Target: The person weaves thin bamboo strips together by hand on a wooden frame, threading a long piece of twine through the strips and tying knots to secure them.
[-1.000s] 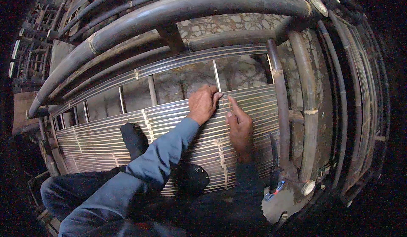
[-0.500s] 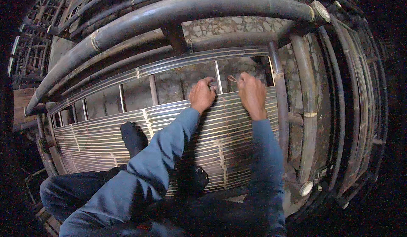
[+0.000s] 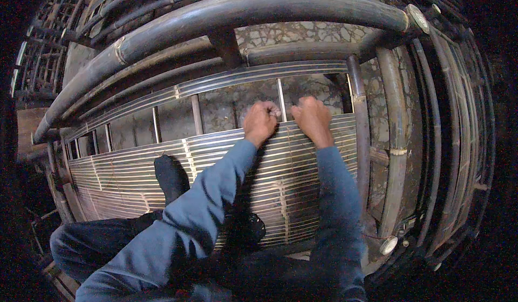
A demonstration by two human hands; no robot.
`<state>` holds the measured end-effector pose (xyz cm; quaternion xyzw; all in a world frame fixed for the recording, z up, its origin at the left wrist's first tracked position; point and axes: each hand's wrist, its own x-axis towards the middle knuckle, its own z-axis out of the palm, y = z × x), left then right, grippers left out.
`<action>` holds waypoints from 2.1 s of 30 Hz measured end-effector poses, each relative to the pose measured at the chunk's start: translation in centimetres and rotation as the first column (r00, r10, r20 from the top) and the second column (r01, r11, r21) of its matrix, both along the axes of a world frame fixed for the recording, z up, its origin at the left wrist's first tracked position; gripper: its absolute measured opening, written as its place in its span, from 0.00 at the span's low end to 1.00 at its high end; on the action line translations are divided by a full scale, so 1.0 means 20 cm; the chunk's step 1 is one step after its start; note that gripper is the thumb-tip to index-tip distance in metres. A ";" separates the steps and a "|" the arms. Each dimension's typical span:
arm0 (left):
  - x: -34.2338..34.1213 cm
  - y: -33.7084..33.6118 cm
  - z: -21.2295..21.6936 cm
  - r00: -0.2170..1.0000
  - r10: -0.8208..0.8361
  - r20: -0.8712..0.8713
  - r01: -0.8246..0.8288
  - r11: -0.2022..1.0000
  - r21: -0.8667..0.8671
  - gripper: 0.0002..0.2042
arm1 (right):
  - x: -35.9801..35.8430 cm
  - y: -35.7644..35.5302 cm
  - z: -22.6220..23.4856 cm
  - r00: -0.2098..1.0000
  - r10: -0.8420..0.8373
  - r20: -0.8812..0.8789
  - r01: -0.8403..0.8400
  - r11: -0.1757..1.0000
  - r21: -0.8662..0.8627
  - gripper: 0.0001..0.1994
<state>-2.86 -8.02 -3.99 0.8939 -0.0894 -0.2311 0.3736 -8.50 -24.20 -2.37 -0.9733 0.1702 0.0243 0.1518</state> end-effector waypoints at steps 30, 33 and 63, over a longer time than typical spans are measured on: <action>-0.03 0.13 0.00 0.977 -0.117 0.178 0.171 0.927 -0.333 0.16 | -2.13 -0.01 0.89 0.513 -0.859 0.003 -0.017 -0.007 1.000 0.06; -0.11 0.14 0.05 0.914 -0.172 0.368 0.256 0.947 -0.192 0.18 | -1.83 0.14 0.90 0.668 -0.705 -0.237 0.232 -0.105 0.967 0.06; 0.70 2.55 0.44 0.899 -0.438 0.014 0.427 0.882 0.198 0.14 | -0.24 1.54 0.48 0.990 0.103 0.098 -0.142 0.657 0.740 0.11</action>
